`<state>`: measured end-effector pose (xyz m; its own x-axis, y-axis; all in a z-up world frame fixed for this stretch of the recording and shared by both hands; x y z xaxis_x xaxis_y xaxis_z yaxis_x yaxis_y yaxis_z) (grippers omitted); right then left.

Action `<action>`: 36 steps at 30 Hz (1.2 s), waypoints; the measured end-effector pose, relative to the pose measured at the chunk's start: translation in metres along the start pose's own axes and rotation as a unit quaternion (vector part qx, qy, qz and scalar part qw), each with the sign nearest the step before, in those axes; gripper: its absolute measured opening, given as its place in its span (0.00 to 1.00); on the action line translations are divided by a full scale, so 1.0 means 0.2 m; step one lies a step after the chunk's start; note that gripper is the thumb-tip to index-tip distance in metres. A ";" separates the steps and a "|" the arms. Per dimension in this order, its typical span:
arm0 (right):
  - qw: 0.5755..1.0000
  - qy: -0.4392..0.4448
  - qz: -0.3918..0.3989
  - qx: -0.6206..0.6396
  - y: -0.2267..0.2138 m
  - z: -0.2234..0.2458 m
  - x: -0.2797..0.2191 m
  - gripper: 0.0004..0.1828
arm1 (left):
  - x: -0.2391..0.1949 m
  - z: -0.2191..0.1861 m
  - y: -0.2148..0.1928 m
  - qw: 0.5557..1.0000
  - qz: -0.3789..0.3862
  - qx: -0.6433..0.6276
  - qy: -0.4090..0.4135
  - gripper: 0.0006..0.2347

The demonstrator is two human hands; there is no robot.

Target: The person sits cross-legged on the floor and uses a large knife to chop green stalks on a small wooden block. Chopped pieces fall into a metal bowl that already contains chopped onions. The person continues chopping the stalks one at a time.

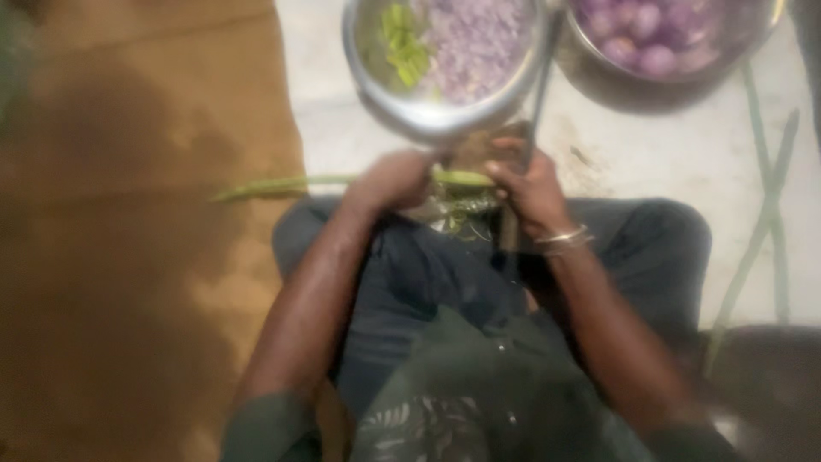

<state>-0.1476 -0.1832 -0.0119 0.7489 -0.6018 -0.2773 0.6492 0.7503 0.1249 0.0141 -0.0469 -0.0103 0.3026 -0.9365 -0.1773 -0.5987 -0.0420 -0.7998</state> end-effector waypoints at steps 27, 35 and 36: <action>0.889 -0.112 -0.006 -0.443 -0.12 -0.17 -0.37 0.15 | 0.14 -0.11 0.10 0.989 -0.061 0.135 -0.013 0.11; 0.873 -0.025 0.044 -0.485 -0.06 -0.29 -0.36 0.17 | 0.15 -0.06 0.14 0.985 -0.089 0.146 0.010 0.11; 0.879 -0.036 0.033 -0.475 -0.06 -0.28 -0.37 0.17 | 0.15 -0.06 0.16 0.984 -0.089 0.151 0.008 0.10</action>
<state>-0.2179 -0.1330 -0.0464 0.8096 -0.5383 -0.2341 0.2255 0.6534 -0.7227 -0.0042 -0.0793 -0.0342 0.3702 -0.9289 -0.0125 -0.2881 -0.1020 -0.9522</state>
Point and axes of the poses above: each hand's wrist, its own x-axis towards the middle knuckle, its own y-axis out of the palm, z = x × y, the point moved 5 cm from there along x, towards the middle knuckle, and after that the axes turned 2 degrees about -z, right-handed, at the moved point
